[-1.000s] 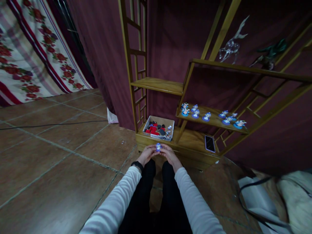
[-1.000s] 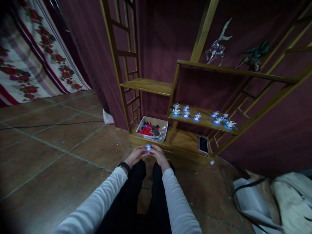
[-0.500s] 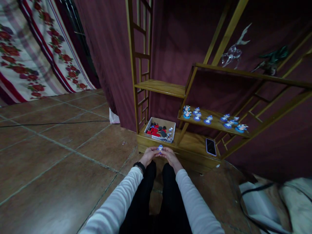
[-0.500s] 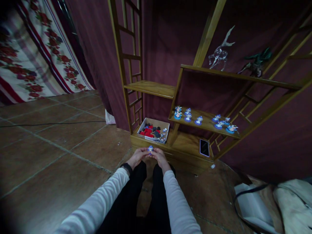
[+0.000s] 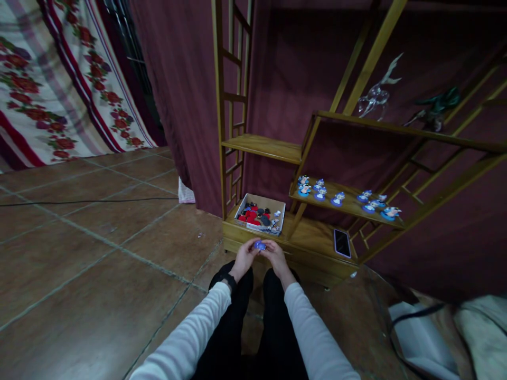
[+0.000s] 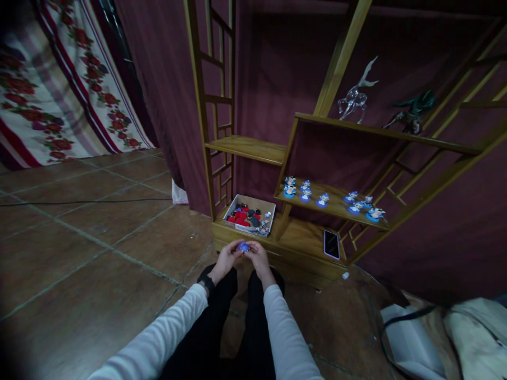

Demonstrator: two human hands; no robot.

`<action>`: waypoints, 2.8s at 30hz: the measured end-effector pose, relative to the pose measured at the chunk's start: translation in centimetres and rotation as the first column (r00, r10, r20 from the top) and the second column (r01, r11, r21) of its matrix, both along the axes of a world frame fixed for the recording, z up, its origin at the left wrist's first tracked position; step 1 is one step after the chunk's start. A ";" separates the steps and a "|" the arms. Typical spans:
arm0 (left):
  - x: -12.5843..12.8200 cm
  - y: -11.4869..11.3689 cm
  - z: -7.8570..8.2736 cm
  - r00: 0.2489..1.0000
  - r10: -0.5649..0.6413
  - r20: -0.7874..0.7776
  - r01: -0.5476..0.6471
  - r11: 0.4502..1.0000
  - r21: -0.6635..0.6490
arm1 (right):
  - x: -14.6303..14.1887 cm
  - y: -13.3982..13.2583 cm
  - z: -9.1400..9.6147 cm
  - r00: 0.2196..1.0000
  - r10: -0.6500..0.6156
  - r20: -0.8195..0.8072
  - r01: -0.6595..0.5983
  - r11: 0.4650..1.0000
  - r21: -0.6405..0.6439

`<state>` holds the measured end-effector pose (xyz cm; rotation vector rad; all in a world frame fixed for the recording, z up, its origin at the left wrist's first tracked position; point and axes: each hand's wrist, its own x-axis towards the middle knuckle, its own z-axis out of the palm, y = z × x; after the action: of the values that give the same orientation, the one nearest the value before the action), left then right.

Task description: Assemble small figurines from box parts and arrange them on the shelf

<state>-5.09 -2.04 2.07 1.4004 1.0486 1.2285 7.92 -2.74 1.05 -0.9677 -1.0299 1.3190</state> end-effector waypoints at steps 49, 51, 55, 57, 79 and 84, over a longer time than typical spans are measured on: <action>-1.0 -2.5 2.5 0.425 0.235 -0.874 0.334 0.857 0.393 | 0.6 -0.5 -0.7 0.994 -0.058 0.092 0.049 0.995 0.092; -1.0 -2.6 2.6 0.445 0.226 -0.867 0.326 0.860 0.392 | 0.6 -0.4 -0.6 0.994 -0.060 0.094 0.053 0.995 0.079; -1.0 -2.6 2.5 0.440 0.240 -0.866 0.332 0.852 0.405 | 0.6 -0.5 -0.5 0.994 -0.050 0.099 0.042 0.996 0.079; -0.9 -2.6 2.5 0.445 0.241 -0.863 0.328 0.853 0.407 | 0.6 -0.6 -0.4 0.994 -0.043 0.102 0.035 0.996 0.080; 0.4 1.7 -1.4 0.998 -0.048 -0.028 0.045 0.994 -0.104 | 0.9 0.0 0.0 0.999 -0.045 0.020 0.046 0.996 -0.073; 0.2 1.9 -0.7 0.975 -0.170 0.145 0.204 0.940 -0.274 | 0.9 0.2 -0.1 0.999 -0.038 -0.002 0.037 0.992 -0.122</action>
<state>-4.90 -0.18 1.38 1.1576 0.9447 0.9649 8.81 -2.53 0.98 -1.0708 -0.9320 1.3649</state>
